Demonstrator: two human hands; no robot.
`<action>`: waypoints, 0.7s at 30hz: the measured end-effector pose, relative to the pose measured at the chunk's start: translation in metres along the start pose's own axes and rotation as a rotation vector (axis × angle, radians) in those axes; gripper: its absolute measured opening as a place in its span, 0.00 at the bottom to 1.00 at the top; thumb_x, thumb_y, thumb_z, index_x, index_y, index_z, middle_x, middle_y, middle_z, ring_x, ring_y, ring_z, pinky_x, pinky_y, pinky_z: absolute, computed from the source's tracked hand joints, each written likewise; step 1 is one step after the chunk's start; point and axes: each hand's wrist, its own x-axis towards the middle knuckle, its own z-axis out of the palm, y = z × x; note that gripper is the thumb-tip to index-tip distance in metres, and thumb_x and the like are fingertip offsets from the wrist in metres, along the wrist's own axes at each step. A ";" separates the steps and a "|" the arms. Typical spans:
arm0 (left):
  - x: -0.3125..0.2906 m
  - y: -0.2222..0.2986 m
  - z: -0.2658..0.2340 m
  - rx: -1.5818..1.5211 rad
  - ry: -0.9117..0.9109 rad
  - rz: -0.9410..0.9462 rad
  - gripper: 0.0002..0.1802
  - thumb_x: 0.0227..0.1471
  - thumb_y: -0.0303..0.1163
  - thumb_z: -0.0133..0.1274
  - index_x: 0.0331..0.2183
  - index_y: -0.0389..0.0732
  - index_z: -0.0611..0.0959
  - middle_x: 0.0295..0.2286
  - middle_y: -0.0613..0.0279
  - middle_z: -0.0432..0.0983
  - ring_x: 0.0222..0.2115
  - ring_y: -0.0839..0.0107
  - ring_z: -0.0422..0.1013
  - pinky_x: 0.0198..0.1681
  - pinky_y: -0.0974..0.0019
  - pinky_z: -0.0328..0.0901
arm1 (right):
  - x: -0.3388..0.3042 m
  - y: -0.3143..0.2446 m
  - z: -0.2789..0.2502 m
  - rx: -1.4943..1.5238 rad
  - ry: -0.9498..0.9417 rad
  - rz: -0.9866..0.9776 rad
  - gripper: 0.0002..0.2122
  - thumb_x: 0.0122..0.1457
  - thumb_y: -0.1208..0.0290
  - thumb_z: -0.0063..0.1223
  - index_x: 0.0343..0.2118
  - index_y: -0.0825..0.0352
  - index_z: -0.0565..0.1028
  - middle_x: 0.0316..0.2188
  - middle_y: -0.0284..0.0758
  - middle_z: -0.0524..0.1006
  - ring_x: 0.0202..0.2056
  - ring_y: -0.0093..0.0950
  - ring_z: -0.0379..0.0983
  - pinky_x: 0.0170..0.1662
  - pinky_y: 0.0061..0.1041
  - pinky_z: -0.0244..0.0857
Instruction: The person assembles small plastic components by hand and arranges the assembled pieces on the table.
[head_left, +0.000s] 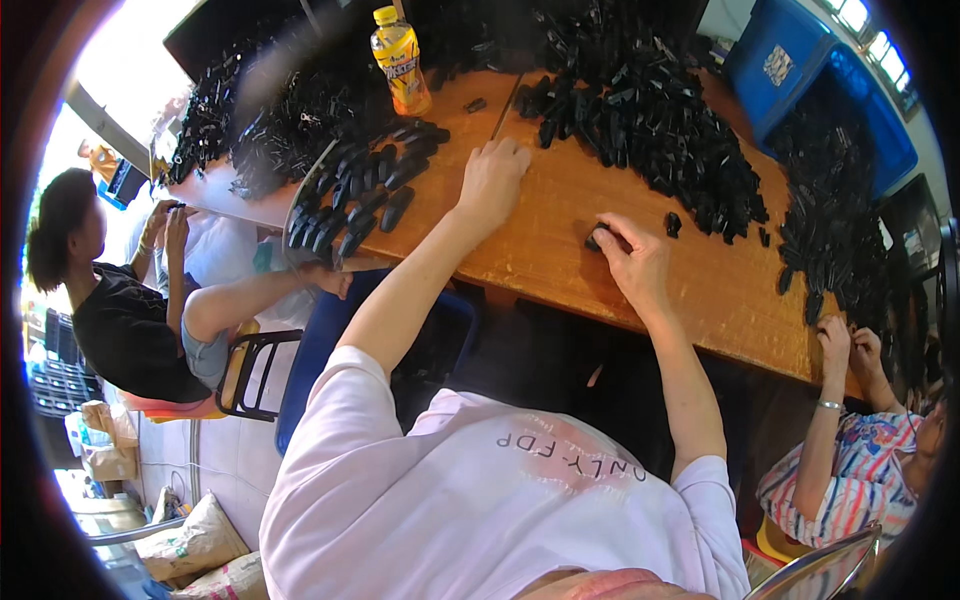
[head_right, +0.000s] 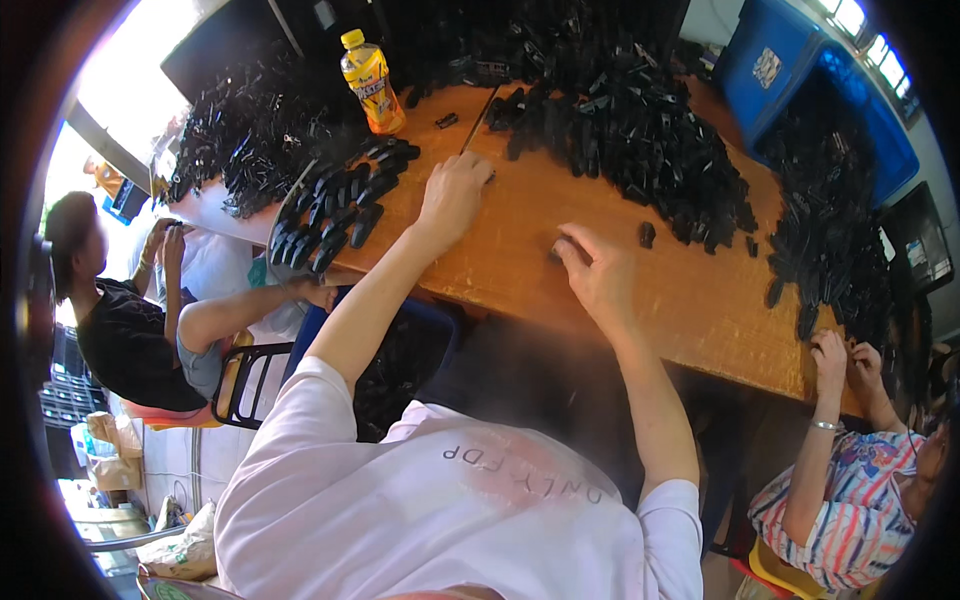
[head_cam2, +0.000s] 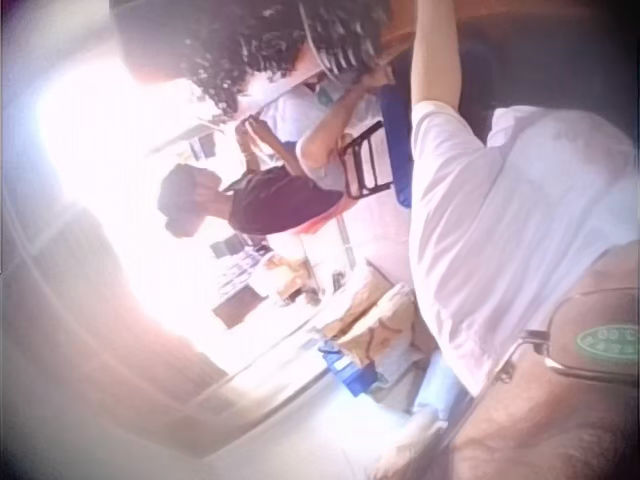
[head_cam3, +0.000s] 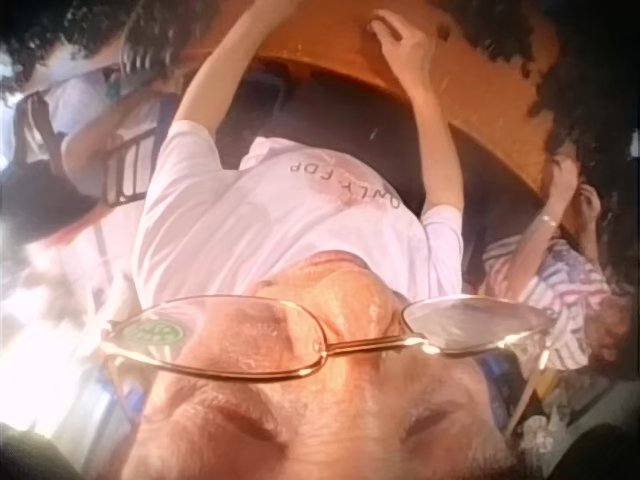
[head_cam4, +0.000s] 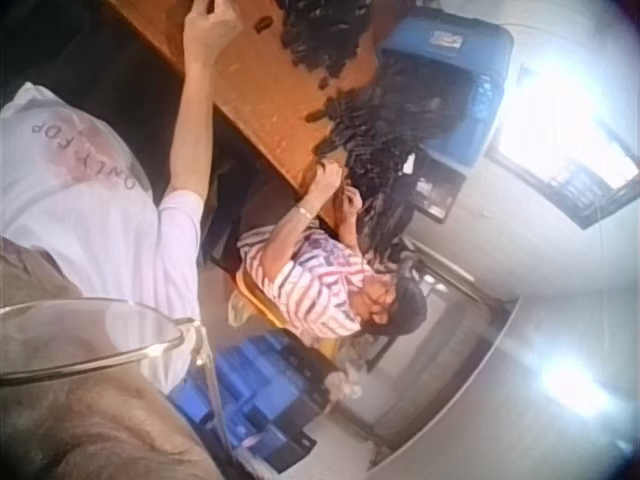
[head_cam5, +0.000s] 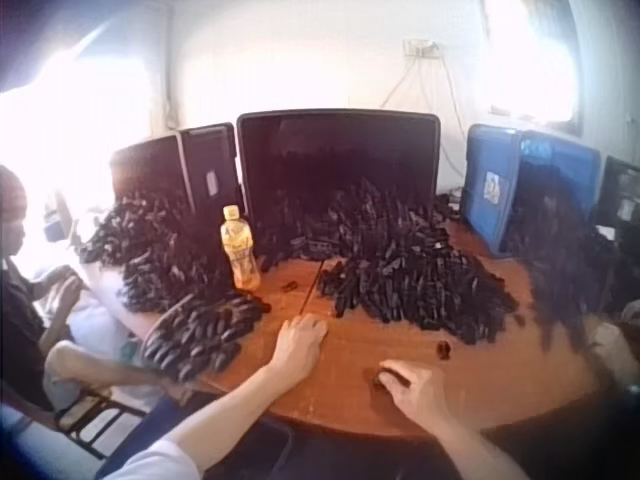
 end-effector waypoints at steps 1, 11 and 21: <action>-0.013 0.003 -0.003 -0.002 -0.013 -0.002 0.10 0.51 0.18 0.55 0.37 0.39 0.80 0.42 0.51 0.80 0.46 0.48 0.75 0.50 0.50 0.69 | -0.002 0.001 -0.003 -0.141 0.023 -0.089 0.07 0.61 0.73 0.66 0.41 0.67 0.83 0.38 0.40 0.84 0.38 0.39 0.82 0.42 0.33 0.74; -0.071 0.041 -0.043 -0.499 0.173 -0.032 0.23 0.49 0.18 0.62 0.49 0.37 0.85 0.47 0.53 0.81 0.48 0.48 0.75 0.53 0.52 0.71 | -0.010 0.007 -0.022 -0.351 -0.020 -0.249 0.08 0.63 0.71 0.63 0.45 0.64 0.82 0.45 0.34 0.82 0.47 0.38 0.78 0.47 0.38 0.74; -0.065 0.064 -0.044 -0.832 0.060 -0.194 0.22 0.53 0.20 0.64 0.51 0.39 0.86 0.46 0.53 0.82 0.45 0.58 0.79 0.50 0.60 0.74 | -0.014 0.022 -0.019 -0.333 -0.050 -0.261 0.10 0.60 0.73 0.67 0.43 0.67 0.82 0.42 0.36 0.81 0.45 0.40 0.78 0.46 0.38 0.73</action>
